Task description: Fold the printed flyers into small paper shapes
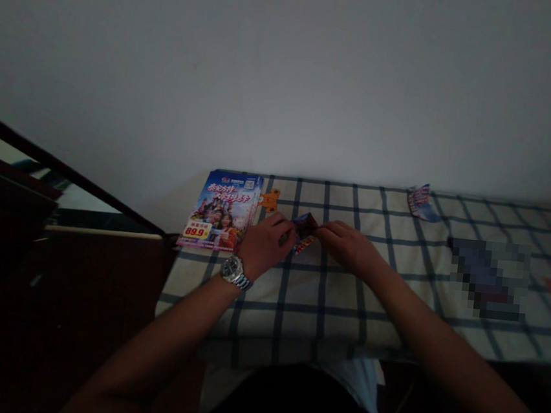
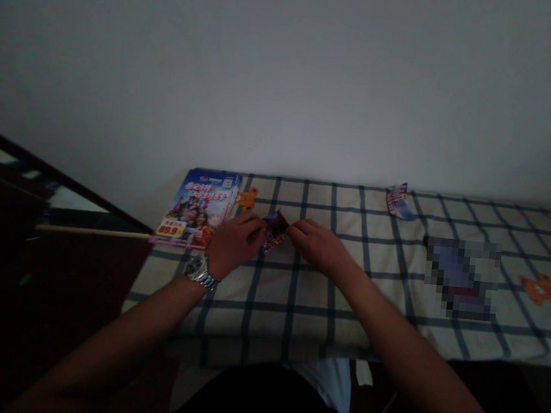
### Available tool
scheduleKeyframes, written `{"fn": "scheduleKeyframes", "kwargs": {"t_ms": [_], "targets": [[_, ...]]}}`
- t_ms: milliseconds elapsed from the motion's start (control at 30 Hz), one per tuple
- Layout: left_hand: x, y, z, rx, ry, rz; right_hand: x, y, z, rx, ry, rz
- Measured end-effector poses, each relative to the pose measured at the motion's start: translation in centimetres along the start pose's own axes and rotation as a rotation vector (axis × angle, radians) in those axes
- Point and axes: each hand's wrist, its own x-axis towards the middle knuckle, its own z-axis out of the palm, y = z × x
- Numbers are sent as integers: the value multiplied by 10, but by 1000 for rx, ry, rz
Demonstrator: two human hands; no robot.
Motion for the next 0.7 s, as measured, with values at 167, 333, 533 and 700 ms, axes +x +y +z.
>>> {"fn": "scheduleKeyframes", "kwargs": {"t_ms": [167, 333, 533, 700], "targets": [[0, 0, 1, -38, 7, 55, -3, 5, 3, 74, 58, 7], [-2, 0, 2, -43, -19, 57, -4, 3, 4, 219, 156, 52], [-1, -1, 4, -75, -44, 61, 0, -5, 7, 370, 238, 138], [-1, -2, 4, -121, -63, 60, 2, -8, 8, 475, 219, 216]]}}
